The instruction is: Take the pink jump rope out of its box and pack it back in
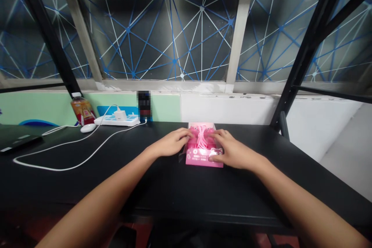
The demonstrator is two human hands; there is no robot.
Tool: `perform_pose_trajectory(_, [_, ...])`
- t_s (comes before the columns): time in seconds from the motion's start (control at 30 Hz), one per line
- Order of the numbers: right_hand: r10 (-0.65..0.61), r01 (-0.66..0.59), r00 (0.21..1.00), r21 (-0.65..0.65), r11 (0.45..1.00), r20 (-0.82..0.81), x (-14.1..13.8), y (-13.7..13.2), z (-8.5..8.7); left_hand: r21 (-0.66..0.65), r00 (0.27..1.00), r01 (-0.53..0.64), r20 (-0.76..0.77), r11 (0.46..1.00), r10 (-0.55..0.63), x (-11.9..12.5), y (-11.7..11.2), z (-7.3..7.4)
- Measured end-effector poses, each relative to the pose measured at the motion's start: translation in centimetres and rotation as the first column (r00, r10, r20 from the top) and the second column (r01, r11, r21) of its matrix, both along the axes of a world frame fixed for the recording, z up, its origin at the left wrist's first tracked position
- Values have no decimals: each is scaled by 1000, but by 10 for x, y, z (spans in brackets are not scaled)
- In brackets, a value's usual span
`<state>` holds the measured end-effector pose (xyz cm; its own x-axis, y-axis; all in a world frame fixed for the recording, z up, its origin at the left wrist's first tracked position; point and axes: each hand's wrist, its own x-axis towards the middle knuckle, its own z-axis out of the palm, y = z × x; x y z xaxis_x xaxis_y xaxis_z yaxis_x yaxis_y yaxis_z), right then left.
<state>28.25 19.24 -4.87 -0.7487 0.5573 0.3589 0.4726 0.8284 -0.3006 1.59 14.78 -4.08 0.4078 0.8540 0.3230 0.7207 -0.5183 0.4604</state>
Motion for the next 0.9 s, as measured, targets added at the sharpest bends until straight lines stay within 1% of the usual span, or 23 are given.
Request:
perform_pose_trajectory(0.1, [-69, 69, 997, 37, 997, -25, -3, 4, -9, -13, 999, 8, -32, 1000, -9, 2, -6, 3])
perform_pose_trajectory(0.17, [-113, 117, 992, 65, 991, -57, -3, 5, -9, -11, 997, 29, -69, 1000, -29, 2, -9, 4])
perform_pose_trajectory(0.23, [-134, 137, 990, 70, 988, -50, 0, 6, -5, 10, 996, 21, -83, 1000, -20, 3, -10, 3])
perform_pose_trajectory(0.37, [-117, 117, 993, -3, 993, 11, 7, 10, 2, 56, 997, -33, -72, 998, 37, 3, -6, 0])
perform_pose_trajectory(0.47, [-126, 126, 992, -78, 989, 4, 6, 13, 1, 80, 993, -77, -80, 994, 83, 2, -4, -3])
perform_pose_trajectory(0.57, [-144, 141, 989, -102, 985, -16, 3, 13, -2, 82, 979, -150, -130, 985, 160, 2, -4, -5])
perform_pose_trajectory(0.6, [-146, 144, 989, -105, 984, -12, 2, 12, -2, 51, 976, -162, -137, 985, 168, 3, -4, -5])
perform_pose_trajectory(0.67, [-136, 136, 991, -132, 982, 12, 4, 11, -1, -66, 983, -152, -115, 986, 144, 3, -5, -3])
perform_pose_trajectory(0.73, [-97, 104, 994, -199, 974, 43, 9, 11, 3, -204, 993, -114, -55, 972, 105, 2, -6, 0])
perform_pose_trajectory(0.8, [-34, 51, 997, -289, 956, 62, 15, 12, 7, -306, 998, -60, -8, 950, 61, -1, -7, 4])
perform_pose_trajectory(0.87, [28, -2, 997, -362, 932, 66, 18, 15, 10, -340, 999, -33, 2, 940, 35, -4, -7, 7])
perform_pose_trajectory(0.9, [47, -20, 997, -384, 923, 63, 18, 17, 10, -322, 999, -38, -10, 946, 37, -5, -6, 7])
